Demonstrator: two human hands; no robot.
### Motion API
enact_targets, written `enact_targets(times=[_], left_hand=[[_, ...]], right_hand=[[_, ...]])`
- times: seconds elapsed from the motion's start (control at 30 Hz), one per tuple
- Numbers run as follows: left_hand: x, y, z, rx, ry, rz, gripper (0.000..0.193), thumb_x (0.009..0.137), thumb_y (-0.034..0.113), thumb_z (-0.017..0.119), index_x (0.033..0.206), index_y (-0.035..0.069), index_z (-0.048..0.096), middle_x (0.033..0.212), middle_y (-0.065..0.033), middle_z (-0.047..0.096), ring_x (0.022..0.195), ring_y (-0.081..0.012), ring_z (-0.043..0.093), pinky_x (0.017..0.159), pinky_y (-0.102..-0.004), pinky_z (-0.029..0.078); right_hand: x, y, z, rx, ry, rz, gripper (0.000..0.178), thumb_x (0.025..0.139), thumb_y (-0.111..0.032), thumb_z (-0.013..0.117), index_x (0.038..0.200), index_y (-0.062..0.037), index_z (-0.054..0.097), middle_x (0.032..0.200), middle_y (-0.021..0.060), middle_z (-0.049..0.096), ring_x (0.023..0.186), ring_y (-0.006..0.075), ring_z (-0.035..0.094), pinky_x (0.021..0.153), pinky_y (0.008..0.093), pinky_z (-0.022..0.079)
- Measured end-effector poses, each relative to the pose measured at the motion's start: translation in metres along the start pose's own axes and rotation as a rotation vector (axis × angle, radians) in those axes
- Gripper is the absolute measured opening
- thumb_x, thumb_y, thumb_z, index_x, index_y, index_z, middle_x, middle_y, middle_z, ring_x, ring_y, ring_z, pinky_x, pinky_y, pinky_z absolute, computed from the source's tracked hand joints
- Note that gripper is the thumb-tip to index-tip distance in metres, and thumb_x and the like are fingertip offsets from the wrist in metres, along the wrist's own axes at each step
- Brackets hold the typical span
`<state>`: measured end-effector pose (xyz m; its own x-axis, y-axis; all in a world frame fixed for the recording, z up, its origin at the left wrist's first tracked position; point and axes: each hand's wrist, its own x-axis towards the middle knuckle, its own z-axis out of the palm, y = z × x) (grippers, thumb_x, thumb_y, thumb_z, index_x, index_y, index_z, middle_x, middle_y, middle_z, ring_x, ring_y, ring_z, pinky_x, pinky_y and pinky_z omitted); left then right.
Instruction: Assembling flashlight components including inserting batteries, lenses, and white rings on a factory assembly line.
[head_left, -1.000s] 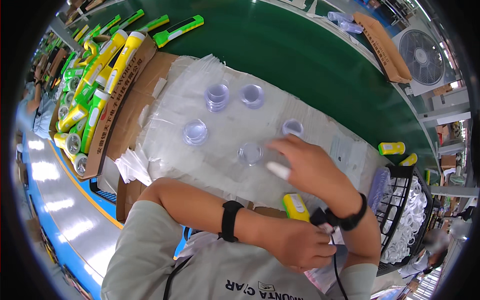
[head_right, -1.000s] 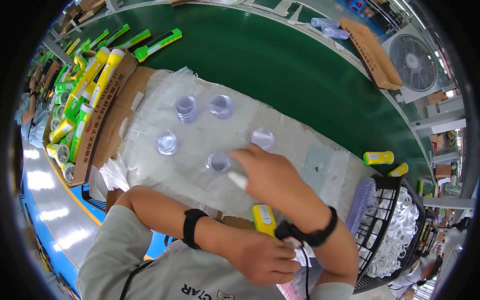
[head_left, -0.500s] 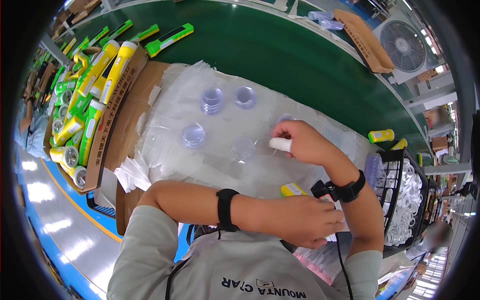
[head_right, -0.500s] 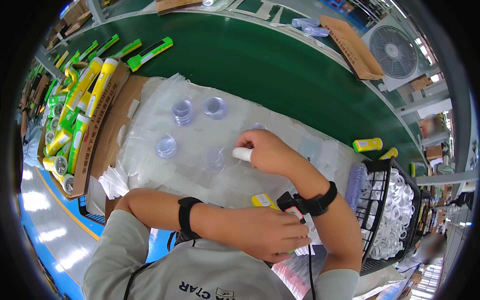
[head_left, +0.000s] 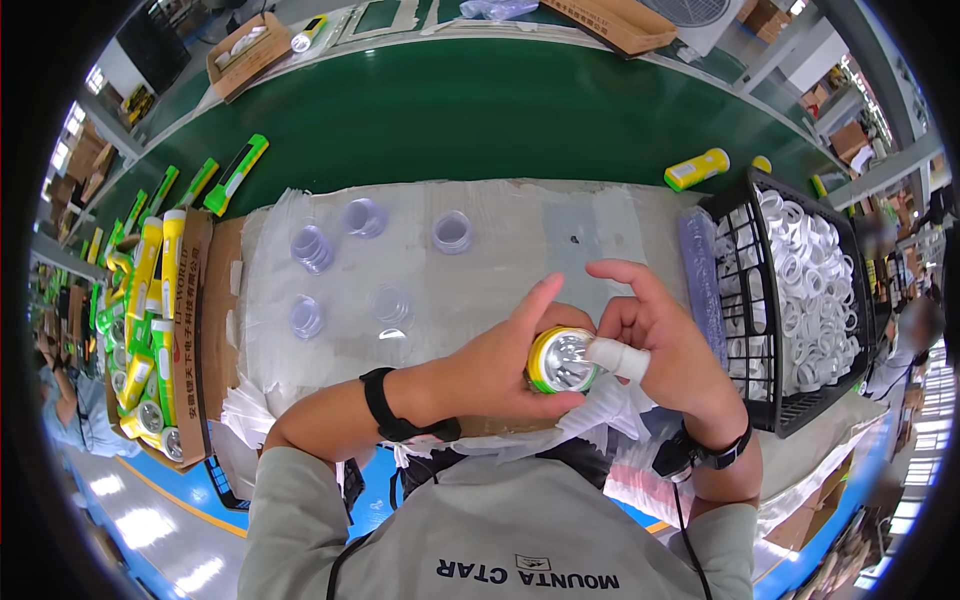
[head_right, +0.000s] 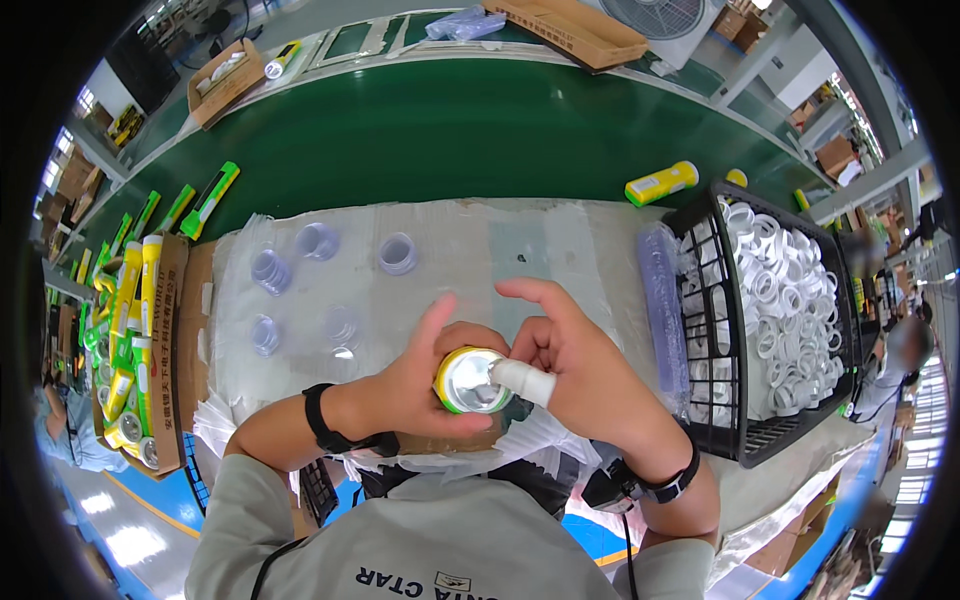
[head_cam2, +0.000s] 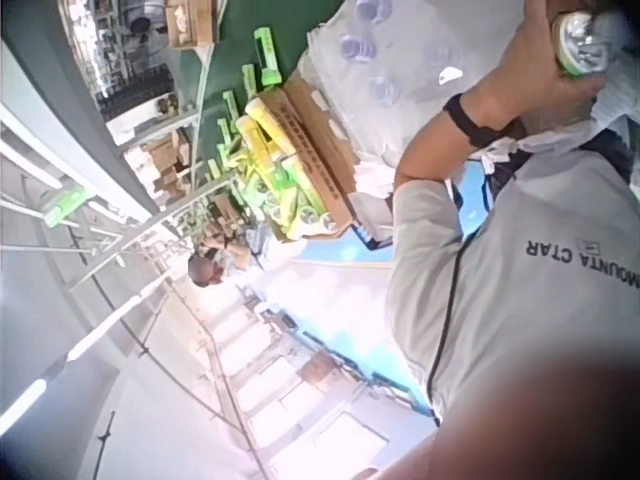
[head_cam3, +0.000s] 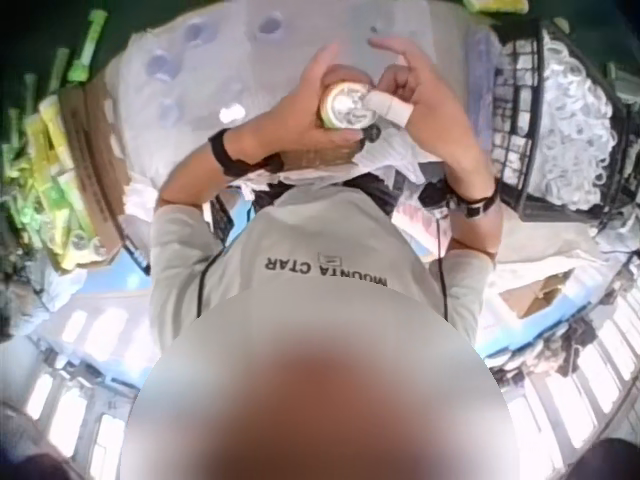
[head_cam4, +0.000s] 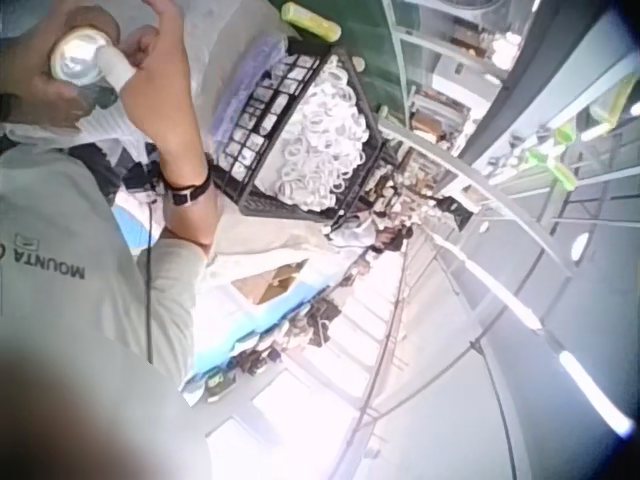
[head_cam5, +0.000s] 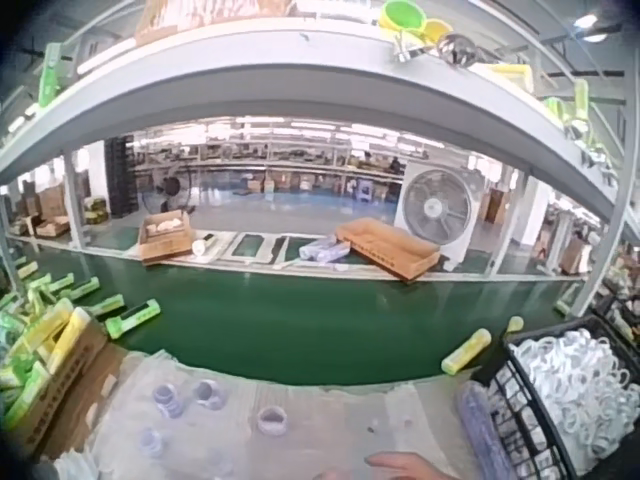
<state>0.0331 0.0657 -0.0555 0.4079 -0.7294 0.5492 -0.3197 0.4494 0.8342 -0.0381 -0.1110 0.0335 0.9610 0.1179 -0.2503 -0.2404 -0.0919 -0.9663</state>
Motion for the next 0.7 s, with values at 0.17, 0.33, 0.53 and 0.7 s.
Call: enact_targets(times=[0.17, 0.33, 0.53, 0.7], left_hand=[[0.002, 0.01, -0.009, 0.176, -0.139, -0.218, 0.074, 0.07, 0.023, 0.079, 0.128, 0.006, 0.037, 0.108, -0.013, 0.056, 0.099, -0.0289, 0.057, 0.085, -0.0361, 0.046], [0.007, 0.007, -0.009, 0.166, -0.146, -0.022, 0.068, 0.066, 0.018, 0.081, 0.123, 0.01, 0.044, 0.107, -0.0122, 0.056, 0.095, -0.0282, 0.057, 0.08, -0.0369, 0.047], [-0.009, -0.011, -0.017, -0.007, -0.053, 0.003, 0.06, 0.074, 0.024, 0.076, 0.12, 0.012, 0.039, 0.105, -0.0189, 0.054, 0.089, -0.0263, 0.059, 0.076, -0.0361, 0.049], [-0.008, -0.013, -0.015, -0.158, -0.024, -0.096, 0.062, 0.071, 0.021, 0.077, 0.117, 0.012, 0.037, 0.102, -0.0179, 0.055, 0.087, -0.0232, 0.057, 0.075, -0.0344, 0.048]], right_hand=[[0.002, -0.009, 0.0, -0.245, -0.024, 0.042, 0.058, 0.081, -0.008, 0.067, 0.131, -0.011, 0.036, 0.068, -0.0001, 0.049, 0.061, 0.0068, 0.048, 0.056, 0.0221, 0.039], [0.002, 0.004, -0.005, -0.244, -0.138, 0.008, 0.06, 0.081, -0.015, 0.067, 0.131, -0.0128, 0.035, 0.067, 0.0022, 0.051, 0.06, 0.0125, 0.05, 0.057, 0.0277, 0.041], [-0.015, -0.033, -0.057, -0.483, -0.041, -0.079, 0.041, 0.081, -0.02, 0.067, 0.117, -0.0096, 0.052, 0.073, 0.0052, 0.055, 0.066, 0.0167, 0.054, 0.061, 0.0301, 0.044], [-0.094, 0.004, -0.267, -1.248, 0.77, 0.156, 0.02, 0.082, -0.009, 0.058, 0.101, -0.0057, 0.063, 0.083, 0.0107, 0.063, 0.077, 0.0244, 0.06, 0.072, 0.0343, 0.048]])
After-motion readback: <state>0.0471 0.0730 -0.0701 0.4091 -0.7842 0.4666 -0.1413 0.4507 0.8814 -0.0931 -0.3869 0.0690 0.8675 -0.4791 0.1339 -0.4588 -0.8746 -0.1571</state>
